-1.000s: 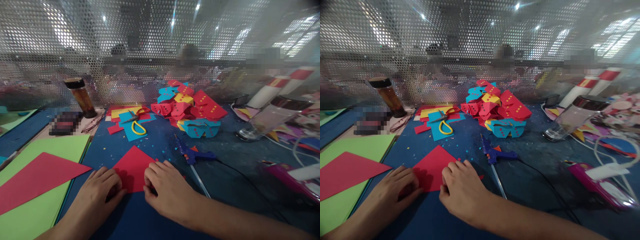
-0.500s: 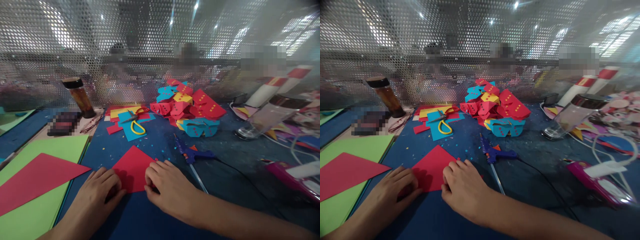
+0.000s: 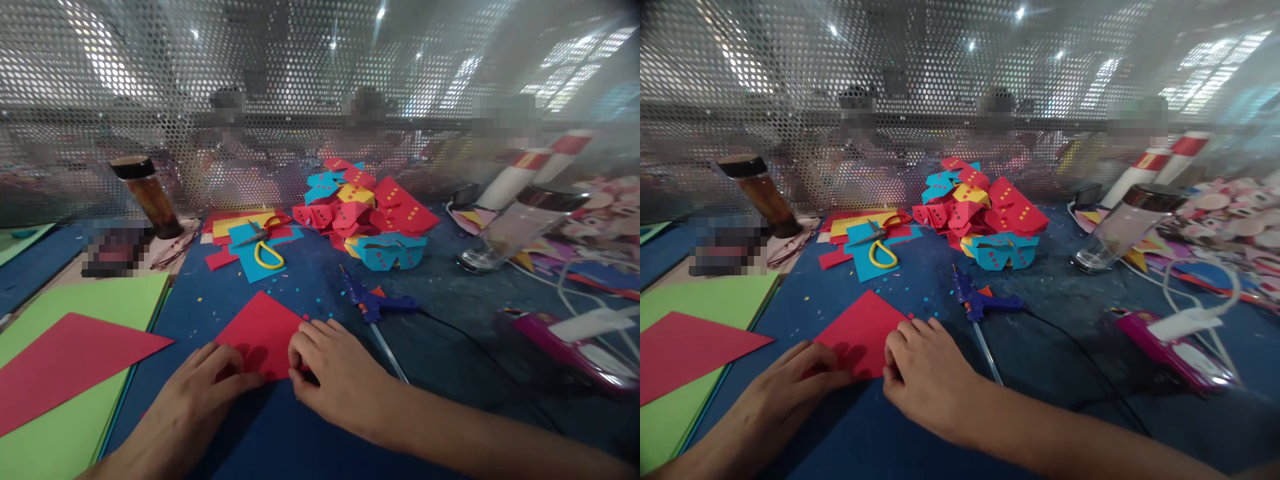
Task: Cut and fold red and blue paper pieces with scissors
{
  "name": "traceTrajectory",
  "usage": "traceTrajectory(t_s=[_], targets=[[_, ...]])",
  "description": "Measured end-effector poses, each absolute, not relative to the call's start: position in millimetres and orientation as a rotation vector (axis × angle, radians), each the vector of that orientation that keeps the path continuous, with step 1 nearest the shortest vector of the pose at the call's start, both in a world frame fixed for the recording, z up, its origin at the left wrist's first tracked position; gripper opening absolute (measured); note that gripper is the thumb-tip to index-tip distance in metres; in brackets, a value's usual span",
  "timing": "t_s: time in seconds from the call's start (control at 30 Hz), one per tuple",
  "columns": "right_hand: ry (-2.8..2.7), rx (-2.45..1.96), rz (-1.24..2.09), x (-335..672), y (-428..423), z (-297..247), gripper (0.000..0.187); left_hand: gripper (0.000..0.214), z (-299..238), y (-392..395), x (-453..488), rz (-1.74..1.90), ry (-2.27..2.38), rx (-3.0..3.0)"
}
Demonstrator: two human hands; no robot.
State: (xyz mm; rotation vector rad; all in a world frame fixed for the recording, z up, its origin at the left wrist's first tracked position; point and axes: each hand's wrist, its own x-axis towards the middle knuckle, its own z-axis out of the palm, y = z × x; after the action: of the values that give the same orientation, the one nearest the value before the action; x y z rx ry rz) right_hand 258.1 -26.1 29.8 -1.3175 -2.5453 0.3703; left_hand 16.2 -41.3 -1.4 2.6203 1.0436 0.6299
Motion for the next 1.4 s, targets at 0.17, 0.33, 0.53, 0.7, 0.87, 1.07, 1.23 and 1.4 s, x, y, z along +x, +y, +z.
traceTrajectory(t_s=[0.17,0.33,0.53,0.7,0.87,1.07,1.23,1.4], targets=[[-2.551,-1.345,0.327,259.2,-27.4,32.0,0.008,0.038,-7.8,-40.8,13.2,0.594,1.059,2.637],[-2.563,-1.361,0.344,261.0,-28.0,35.4,0.007,0.04,-8.2,-40.1,13.1,0.599,1.049,2.658],[-2.578,-1.374,0.307,262.3,-28.6,34.3,0.008,0.041,-9.0,-41.6,12.6,0.572,1.066,2.692],[-2.573,-1.364,0.304,262.1,-27.4,33.9,0.009,0.047,-5.3,-42.5,11.7,0.403,1.083,2.788],[-2.579,-1.371,0.309,261.8,-26.7,36.3,0.009,0.047,-0.4,-42.1,13.9,0.376,1.059,2.777],[-2.581,-1.366,0.33,261.6,-25.9,36.6,0.01,0.023,2.0,-41.2,18.8,0.614,1.091,2.641],[-2.582,-1.362,0.344,261.6,-25.7,36.9,0.01,0.017,8.0,-41.8,22.4,0.649,1.195,2.562],[-2.587,-1.368,0.344,261.4,-25.3,37.5,0.011,0.014,8.0,-42.1,23.7,0.609,1.291,2.541]])
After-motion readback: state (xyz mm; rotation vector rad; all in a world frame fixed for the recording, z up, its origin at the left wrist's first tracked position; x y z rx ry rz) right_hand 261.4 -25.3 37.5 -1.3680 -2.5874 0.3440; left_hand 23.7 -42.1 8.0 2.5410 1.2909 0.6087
